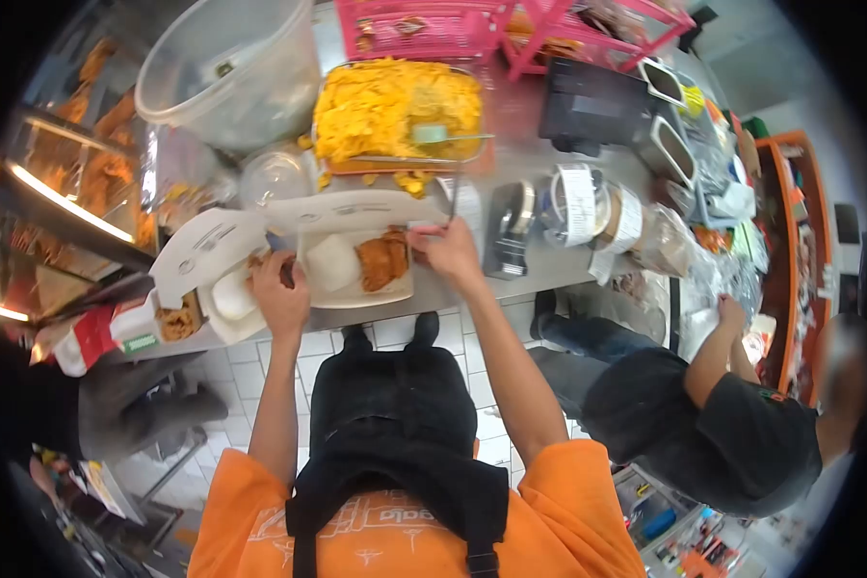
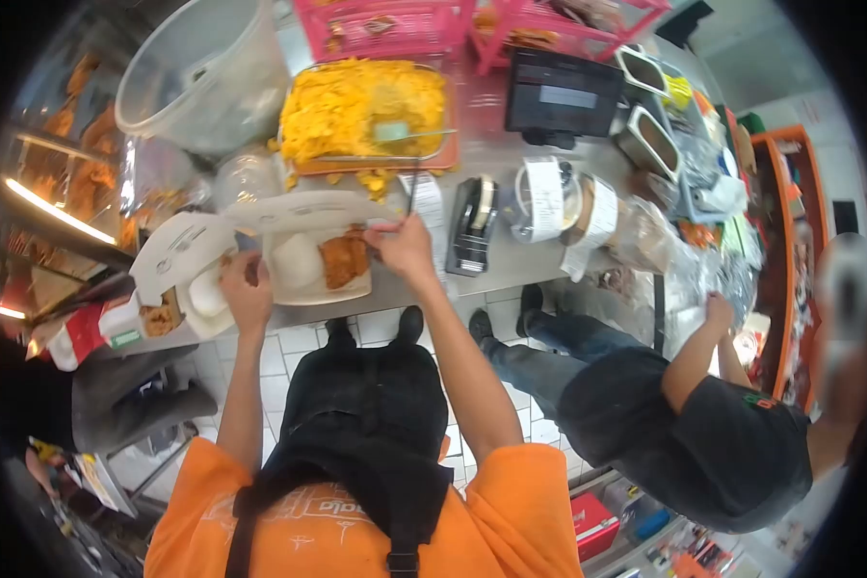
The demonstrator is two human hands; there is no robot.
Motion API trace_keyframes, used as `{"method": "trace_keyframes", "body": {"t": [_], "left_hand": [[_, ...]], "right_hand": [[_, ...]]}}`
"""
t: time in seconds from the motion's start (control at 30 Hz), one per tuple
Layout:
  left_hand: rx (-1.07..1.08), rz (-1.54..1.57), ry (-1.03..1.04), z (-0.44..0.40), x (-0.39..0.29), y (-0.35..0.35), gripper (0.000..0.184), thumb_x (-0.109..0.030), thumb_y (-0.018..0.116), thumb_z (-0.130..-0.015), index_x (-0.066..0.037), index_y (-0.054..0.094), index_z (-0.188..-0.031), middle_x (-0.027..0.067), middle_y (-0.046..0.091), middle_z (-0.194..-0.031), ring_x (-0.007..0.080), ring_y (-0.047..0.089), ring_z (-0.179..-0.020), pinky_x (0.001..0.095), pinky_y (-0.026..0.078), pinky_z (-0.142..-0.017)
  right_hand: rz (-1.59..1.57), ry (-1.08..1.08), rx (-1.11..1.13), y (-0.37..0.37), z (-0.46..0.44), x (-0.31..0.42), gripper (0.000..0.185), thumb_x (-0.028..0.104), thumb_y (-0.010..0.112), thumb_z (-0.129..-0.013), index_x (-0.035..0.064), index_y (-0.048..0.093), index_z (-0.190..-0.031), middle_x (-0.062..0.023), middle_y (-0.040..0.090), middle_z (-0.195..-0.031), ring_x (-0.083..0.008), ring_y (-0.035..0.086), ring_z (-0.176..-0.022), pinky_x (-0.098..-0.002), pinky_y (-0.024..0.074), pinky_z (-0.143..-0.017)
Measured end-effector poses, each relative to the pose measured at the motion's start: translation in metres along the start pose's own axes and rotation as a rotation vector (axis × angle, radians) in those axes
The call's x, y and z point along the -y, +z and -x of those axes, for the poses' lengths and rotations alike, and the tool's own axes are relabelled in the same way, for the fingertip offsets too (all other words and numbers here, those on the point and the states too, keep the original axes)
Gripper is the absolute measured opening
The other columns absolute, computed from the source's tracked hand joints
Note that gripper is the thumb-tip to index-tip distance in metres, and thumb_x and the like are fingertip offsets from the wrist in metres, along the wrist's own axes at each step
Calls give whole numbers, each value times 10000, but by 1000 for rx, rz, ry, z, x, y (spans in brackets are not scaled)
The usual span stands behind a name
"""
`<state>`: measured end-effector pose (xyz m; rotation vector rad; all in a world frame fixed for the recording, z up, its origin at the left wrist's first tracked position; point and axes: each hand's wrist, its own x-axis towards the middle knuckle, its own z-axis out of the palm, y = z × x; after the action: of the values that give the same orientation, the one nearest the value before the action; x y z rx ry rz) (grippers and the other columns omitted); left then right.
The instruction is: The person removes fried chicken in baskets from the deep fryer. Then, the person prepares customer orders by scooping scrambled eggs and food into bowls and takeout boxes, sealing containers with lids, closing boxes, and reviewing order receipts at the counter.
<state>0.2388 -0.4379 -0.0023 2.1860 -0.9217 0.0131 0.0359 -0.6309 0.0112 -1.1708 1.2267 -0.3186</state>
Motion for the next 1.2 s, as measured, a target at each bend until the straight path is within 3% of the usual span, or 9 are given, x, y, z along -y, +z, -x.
{"method": "trace_keyframes", "body": {"t": [0.2, 0.27, 0.33, 0.43, 0.5, 0.6, 0.97, 1.13, 1.2], "left_hand": [[-183, -132, 198, 11, -28, -11, 148, -85, 665, -794, -68, 681, -940, 84, 665, -893, 307, 600, -872, 430, 414, -809], [-248, -134, 508, 42, -53, -16, 164, -56, 663, -771, -68, 681, -934, 89, 659, -905, 300, 608, -876, 433, 423, -795], [231, 230, 623, 73, -95, 8, 203, -37, 663, -733, -45, 671, -936, 95, 663, -958, 288, 627, -911, 440, 462, -841], [391, 215, 491, 79, -146, 94, 392, -89, 617, -819, -42, 587, -1207, 105, 613, -1229, 280, 570, -1149, 435, 424, -932], [357, 43, 463, 68, -165, 132, 580, -205, 639, -852, -45, 473, -1384, 110, 473, -1455, 247, 433, -1351, 440, 354, -1002], [387, -2, 368, 66, -161, 150, 730, -331, 663, -857, -46, 386, -1470, 87, 338, -1573, 202, 302, -1457, 442, 298, -1044], [601, 83, 417, 57, -136, 114, 921, -395, 743, -785, -62, 297, -1518, 82, 283, -1599, 285, 274, -1465, 465, 281, -1080], [543, 149, 426, 64, -120, 118, 854, -361, 761, -779, -157, 371, -1511, 94, 333, -1550, 344, 346, -1329, 422, 336, -1095], [478, 74, 473, 65, -125, 118, 813, -348, 760, -783, -176, 404, -1493, 89, 336, -1546, 340, 354, -1313, 410, 346, -1096]], "right_hand": [[20, -375, -233, 13, 39, -24, 390, 234, 734, -879, -69, 525, -1010, -137, 735, -1011, -212, 716, -885, -334, 549, -782], [61, -484, -352, 3, 68, -21, 365, 251, 690, -917, -66, 551, -1030, -138, 735, -1019, -214, 712, -922, -343, 537, -817], [170, -468, -312, -23, 93, -21, 381, 317, 531, -1011, -45, 608, -1105, -151, 727, -1020, -208, 683, -890, -342, 507, -832], [175, -705, -346, -41, 64, -47, 455, 348, 391, -1061, -22, 629, -1174, -179, 708, -1078, -210, 623, -838, -338, 481, -834], [149, -390, -231, -51, 76, -37, 509, 386, 331, -1071, -21, 609, -1198, -167, 686, -1037, -235, 580, -855, -346, 445, -891], [120, -642, -403, -63, 61, -54, 481, 402, 312, -1080, -1, 556, -984, -141, 558, -992, -267, 541, -907, -372, 426, -873], [217, -951, -355, -79, 18, -49, 268, 290, 644, -962, 30, 707, -975, -83, 514, -927, -203, 548, -852, -323, 476, -802], [-95, -724, -425, -79, 18, -51, 162, 72, 782, -826, 23, 716, -965, -81, 661, -972, -156, 653, -828, -256, 524, -729], [290, -975, -327, -78, 30, -75, 193, -25, 780, -798, 0, 697, -971, -80, 679, -1006, -148, 686, -850, -245, 545, -708]]}}
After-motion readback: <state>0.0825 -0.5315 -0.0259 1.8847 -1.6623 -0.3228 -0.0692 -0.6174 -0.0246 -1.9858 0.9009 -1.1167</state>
